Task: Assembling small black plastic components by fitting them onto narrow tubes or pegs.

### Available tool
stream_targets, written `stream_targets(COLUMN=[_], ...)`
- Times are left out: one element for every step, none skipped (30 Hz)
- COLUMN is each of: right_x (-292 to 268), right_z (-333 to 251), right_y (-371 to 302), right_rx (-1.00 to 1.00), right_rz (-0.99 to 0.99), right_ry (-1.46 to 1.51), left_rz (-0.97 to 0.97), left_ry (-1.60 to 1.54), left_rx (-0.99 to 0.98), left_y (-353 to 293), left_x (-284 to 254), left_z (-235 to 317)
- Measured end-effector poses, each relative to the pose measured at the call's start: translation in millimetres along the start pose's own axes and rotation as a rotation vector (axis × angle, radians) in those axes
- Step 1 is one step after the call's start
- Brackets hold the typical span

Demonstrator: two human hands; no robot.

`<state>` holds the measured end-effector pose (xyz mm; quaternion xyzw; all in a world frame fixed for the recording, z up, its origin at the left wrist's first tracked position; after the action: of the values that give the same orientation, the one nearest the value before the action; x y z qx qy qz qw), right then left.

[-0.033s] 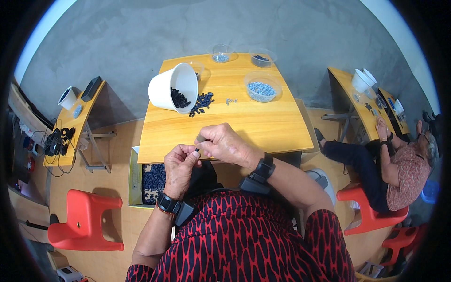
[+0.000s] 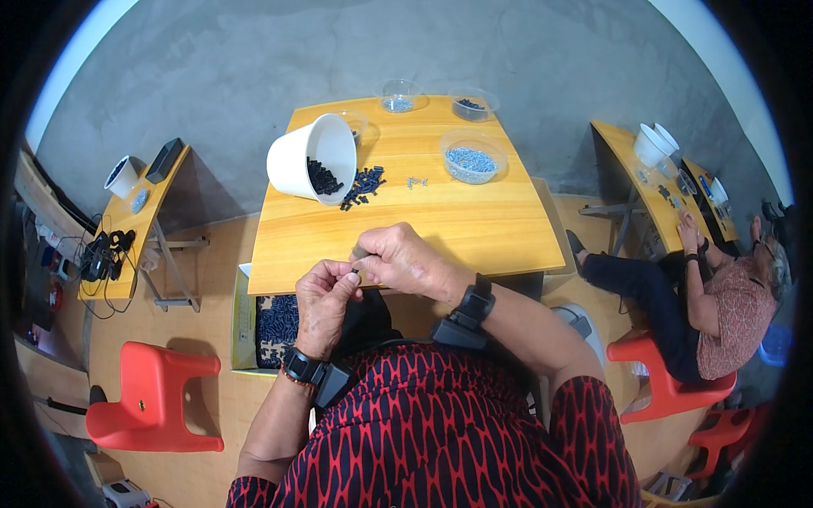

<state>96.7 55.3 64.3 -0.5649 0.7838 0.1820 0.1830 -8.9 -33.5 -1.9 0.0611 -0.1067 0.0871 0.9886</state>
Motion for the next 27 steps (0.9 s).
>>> stream_targets(right_x=[0, 1, 2, 3, 5, 6, 2, 0, -2, -2, -4, -6, -5, -7, -9, -7, -3, 2, 4, 7, 9, 12, 12, 13, 14, 15, 15], right_z=[1, -2, -4, -3, -3, -2, -3, -1, 1, 3, 11, 18, 19, 14, 10, 5, -7, -14, -13, -10, -8, -4, -4, -5, -6, -8, -10], right_y=[0, 0, 0, -1, -3, -4, -5, -5, -4, -5, -6, -7, -8, -9, -10, -10, -10, -8, -6, -4, -3, -1, -1, -1, -1, 0, 0], right_rx=[0.000, -0.038, -0.076, -0.076, -0.072, -0.069, -0.073, -0.042, -0.012, -0.012, 0.023, 0.059, 0.060, 0.019, -0.021, -0.021, -0.021, -0.022, -0.021, -0.032, -0.043, -0.044, -0.087, -0.129, -0.129, -0.147, -0.166], right_rz=[0.001, -0.010, -0.021, -0.020, -0.030, -0.041, -0.040, -0.075, -0.110, -0.109, -0.062, -0.015, -0.014, 0.012, 0.037, 0.036, 0.003, -0.031, -0.029, -0.035, -0.041, -0.043, -0.011, 0.022, 0.021, 0.026, 0.032], right_ry=[0.000, -0.059, -0.118, -0.117, -0.130, -0.143, -0.147, -0.137, -0.127, -0.127, 0.070, 0.268, 0.267, 0.145, 0.022, 0.022, -0.114, -0.250, -0.251, -0.336, -0.422, -0.423, -0.441, -0.458, -0.459, -0.483, -0.506], left_rz=[0.000, -0.001, -0.004, 0.002, 0.007, 0.006, -0.012, -0.030, -0.032, -0.032, -0.032, -0.032, -0.039, -0.045, -0.045, -0.060, -0.075, -0.073, -0.066, -0.059, -0.060, -0.078, -0.096, -0.095, -0.087, -0.080, -0.081], left_ry=[0.005, 0.011, 0.011, 0.001, -0.008, -0.008, -0.101, -0.194, -0.192, -0.269, -0.345, -0.345, -0.373, -0.400, -0.401, -0.412, -0.424, -0.425, -0.437, -0.449, -0.449, -0.447, -0.445, -0.446, -0.472, -0.499, -0.500], left_rx=[0.004, 0.008, 0.008, -0.010, -0.029, -0.030, -0.040, -0.050, -0.045, -0.080, -0.115, -0.115, -0.128, -0.142, -0.142, -0.148, -0.153, -0.152, -0.167, -0.182, -0.181, -0.186, -0.190, -0.188, -0.213, -0.239, -0.239], left_y=[-1, -1, -1, -2, -2, -3, -2, 0, 2, 2, 2, 3, 3, 3, 3, 4, 4, 4, 4, 4, 4, 5, 5, 4, 2, 1, 2], left_x=[-1, -1, 0, 0, 0, 1, 3, 5, 4, 3, 3, 1, 1, 1, 0, -1, -1, -2, -2, -1, -2, -4, -4, -4, -3, -2, -2], left_z=[-2, -2, -2, -3, -4, -5, -7, -9, -8, -11, -14, -13, -13, -13, -14, -17, -18, -17, -15, -15, -17, -19, -19, -19, -18, -18, -19])
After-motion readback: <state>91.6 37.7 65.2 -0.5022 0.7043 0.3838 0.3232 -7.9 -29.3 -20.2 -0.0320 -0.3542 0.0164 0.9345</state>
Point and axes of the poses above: each hand's wrist, its own y-axis towards the middle knuckle, its own x-axis out of the palm, z = x × y, the point moved 7 cm from there along y, towards the middle knuckle, and after that the axes turned 14 degrees about -z, right-handed, at the moved point
